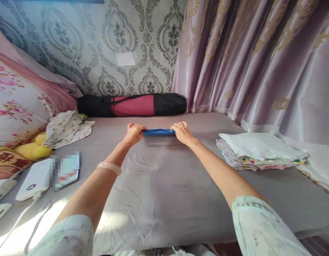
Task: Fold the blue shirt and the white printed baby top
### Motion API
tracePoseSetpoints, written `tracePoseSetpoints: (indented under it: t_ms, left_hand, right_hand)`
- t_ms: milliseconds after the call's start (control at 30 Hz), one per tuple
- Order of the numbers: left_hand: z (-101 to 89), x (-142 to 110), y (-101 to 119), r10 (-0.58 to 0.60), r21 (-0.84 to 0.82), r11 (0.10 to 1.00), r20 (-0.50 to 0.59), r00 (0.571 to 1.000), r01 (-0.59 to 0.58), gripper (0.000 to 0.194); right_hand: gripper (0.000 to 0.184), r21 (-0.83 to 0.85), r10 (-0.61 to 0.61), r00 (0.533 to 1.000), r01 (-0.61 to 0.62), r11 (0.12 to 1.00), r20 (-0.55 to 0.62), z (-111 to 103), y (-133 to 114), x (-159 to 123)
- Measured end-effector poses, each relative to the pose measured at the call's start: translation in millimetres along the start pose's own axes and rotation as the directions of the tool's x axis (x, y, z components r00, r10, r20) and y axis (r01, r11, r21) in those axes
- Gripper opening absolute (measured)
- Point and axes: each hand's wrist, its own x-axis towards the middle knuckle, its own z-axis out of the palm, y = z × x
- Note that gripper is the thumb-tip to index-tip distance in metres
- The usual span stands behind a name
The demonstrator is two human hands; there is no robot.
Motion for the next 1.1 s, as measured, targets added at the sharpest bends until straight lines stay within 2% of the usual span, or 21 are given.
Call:
tracePoseSetpoints:
  t_ms: [133,233,433,633,733,833,967,1033,1100]
  left_hand:
    - [12.2,-32.9,2.2,0.074,-0.009,0.997,0.059,0.996,-0.073,0.039]
    - [16.5,-48.2,3.7,0.123,-0.017,0.992,0.118,0.985,-0.122,0.045]
    - [24.8,-61.3,-1.6,0.168,-0.003,0.985,0.19,0.967,-0.171,0.05]
    - [22.8,-68.4,0.3,0.154,-0.01,0.988,0.236,0.959,-0.156,0.055]
    - [17.7,-65.0,7.7,0.085,-0.024,0.996,0.257,0.963,-0.081,0.045]
    - [15.2,-52.2,19.3,-0.037,-0.017,0.999,0.264,0.964,0.043,0.03]
    - [23.6,-27.1,39.1,-0.193,0.049,0.981,0.176,0.965,0.187,0.04]
    - [33.1,-16.5,48.6,-0.222,0.072,0.974,0.137,0.965,0.214,0.043]
    - [44.5,-10.3,55.7,-0.231,0.1,0.971,0.146,0.962,0.218,0.049]
  right_hand:
    - [0.041,-0.002,-0.052,0.998,0.052,0.999,0.036,16.6,-5.8,-24.7]
    - [0.044,-0.013,-0.068,0.995,0.069,0.998,0.073,24.6,-9.9,-37.2]
    - [0.049,-0.02,-0.057,0.985,0.061,0.998,0.162,29.8,-16.9,-51.9]
    - [0.069,0.013,-0.054,0.962,0.053,0.999,0.266,23.4,-20.2,-59.5]
    - [0.068,0.05,-0.018,0.95,0.003,0.999,0.313,22.2,-20.7,-55.7]
    - [0.057,0.103,0.034,0.945,-0.071,0.992,0.324,22.5,-24.2,-41.8]
    - [0.046,0.114,0.152,0.957,-0.185,0.976,0.247,30.3,-37.4,-14.4]
    - [0.046,0.109,0.21,0.962,-0.231,0.967,0.173,38.4,-46.2,-2.8]
    - [0.047,0.087,0.237,0.961,-0.251,0.964,0.145,47.9,-54.0,4.6]
